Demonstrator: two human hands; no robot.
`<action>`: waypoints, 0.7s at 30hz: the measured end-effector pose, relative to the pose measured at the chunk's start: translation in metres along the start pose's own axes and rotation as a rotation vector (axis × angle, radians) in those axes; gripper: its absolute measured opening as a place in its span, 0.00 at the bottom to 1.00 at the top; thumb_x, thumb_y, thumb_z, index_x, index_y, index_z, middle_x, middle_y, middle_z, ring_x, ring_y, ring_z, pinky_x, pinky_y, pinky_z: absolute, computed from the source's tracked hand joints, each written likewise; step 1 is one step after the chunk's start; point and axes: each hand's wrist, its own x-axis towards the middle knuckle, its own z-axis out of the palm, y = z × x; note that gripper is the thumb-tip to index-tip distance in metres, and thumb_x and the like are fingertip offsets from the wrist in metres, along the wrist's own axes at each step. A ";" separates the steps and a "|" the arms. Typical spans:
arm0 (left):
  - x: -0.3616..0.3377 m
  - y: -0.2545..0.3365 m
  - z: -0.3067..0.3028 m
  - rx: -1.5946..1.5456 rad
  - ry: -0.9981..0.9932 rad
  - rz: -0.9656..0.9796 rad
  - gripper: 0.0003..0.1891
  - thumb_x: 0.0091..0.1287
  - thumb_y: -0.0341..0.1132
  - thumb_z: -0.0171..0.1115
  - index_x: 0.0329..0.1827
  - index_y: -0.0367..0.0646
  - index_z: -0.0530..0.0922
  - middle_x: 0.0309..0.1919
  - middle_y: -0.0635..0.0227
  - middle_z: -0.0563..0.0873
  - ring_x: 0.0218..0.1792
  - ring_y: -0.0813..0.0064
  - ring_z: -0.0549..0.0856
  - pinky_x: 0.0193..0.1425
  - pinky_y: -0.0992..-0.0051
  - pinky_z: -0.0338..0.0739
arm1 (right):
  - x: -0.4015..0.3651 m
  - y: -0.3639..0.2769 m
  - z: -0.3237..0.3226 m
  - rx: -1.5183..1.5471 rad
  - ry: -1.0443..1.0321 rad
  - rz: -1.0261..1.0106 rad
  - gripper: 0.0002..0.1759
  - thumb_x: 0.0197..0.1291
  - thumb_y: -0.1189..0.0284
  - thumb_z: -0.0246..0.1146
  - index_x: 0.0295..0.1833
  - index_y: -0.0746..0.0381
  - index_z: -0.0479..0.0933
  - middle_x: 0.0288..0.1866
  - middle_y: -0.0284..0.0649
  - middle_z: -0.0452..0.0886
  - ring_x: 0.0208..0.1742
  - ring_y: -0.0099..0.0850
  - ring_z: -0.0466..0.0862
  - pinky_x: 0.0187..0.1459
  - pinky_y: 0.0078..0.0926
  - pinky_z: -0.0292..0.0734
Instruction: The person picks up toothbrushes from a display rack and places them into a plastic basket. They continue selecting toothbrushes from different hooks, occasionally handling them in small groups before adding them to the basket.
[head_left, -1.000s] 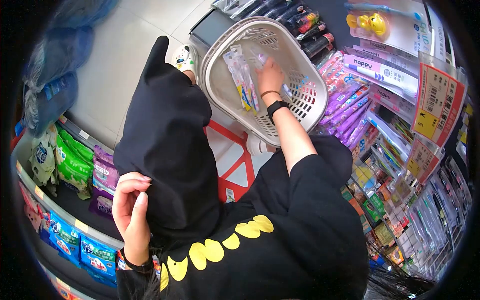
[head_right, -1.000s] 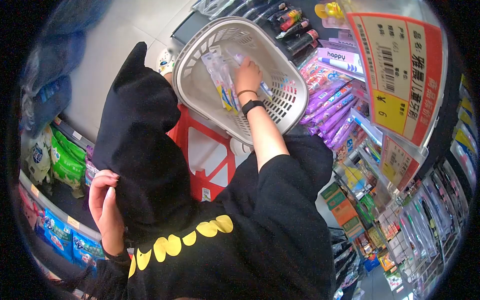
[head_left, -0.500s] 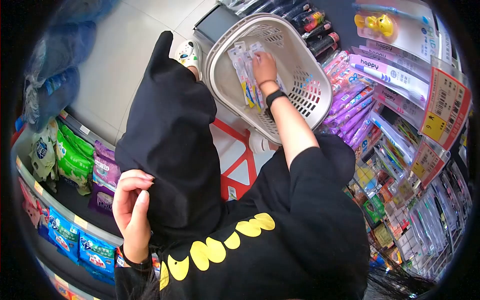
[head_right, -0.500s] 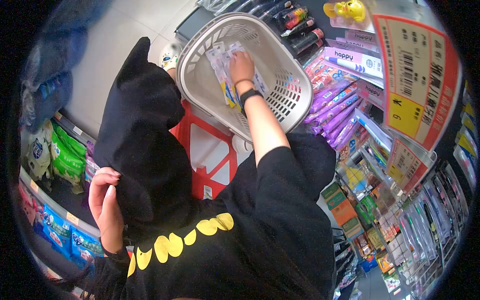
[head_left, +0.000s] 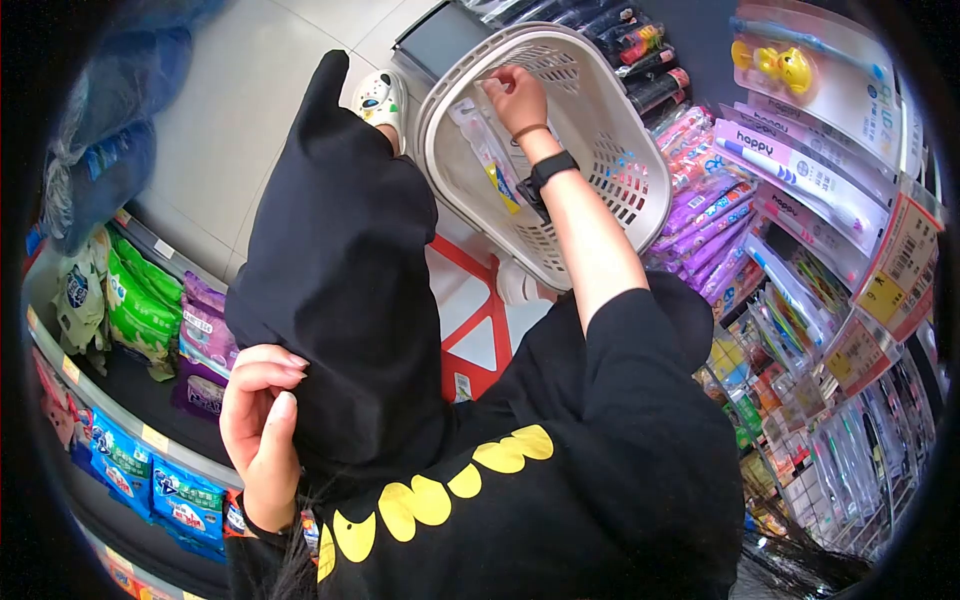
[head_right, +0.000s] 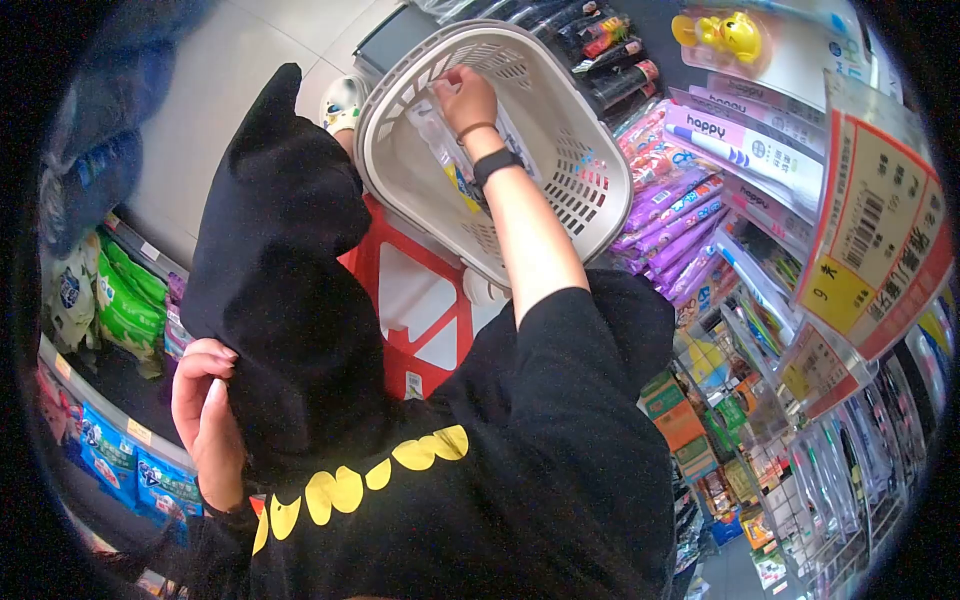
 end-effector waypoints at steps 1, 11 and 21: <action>0.000 0.000 0.000 0.007 -0.001 -0.001 0.08 0.60 0.22 0.50 0.41 0.35 0.74 0.43 0.59 0.76 0.48 0.71 0.75 0.56 0.76 0.66 | -0.005 -0.010 -0.008 0.007 0.042 -0.057 0.13 0.46 0.68 0.73 0.34 0.62 0.78 0.30 0.38 0.82 0.31 0.27 0.81 0.36 0.24 0.76; -0.005 -0.002 0.001 0.033 -0.018 0.032 0.08 0.60 0.22 0.50 0.42 0.36 0.74 0.44 0.61 0.75 0.48 0.74 0.75 0.54 0.78 0.66 | -0.015 -0.092 -0.104 0.251 0.362 -0.432 0.06 0.55 0.74 0.69 0.34 0.63 0.78 0.25 0.30 0.81 0.26 0.16 0.79 0.30 0.14 0.73; -0.004 -0.005 -0.002 0.039 -0.058 0.043 0.08 0.61 0.24 0.51 0.42 0.36 0.74 0.44 0.61 0.76 0.47 0.73 0.75 0.53 0.78 0.66 | -0.019 -0.004 -0.051 -0.690 -0.102 -0.178 0.09 0.56 0.66 0.62 0.41 0.57 0.76 0.42 0.44 0.80 0.44 0.45 0.81 0.45 0.41 0.78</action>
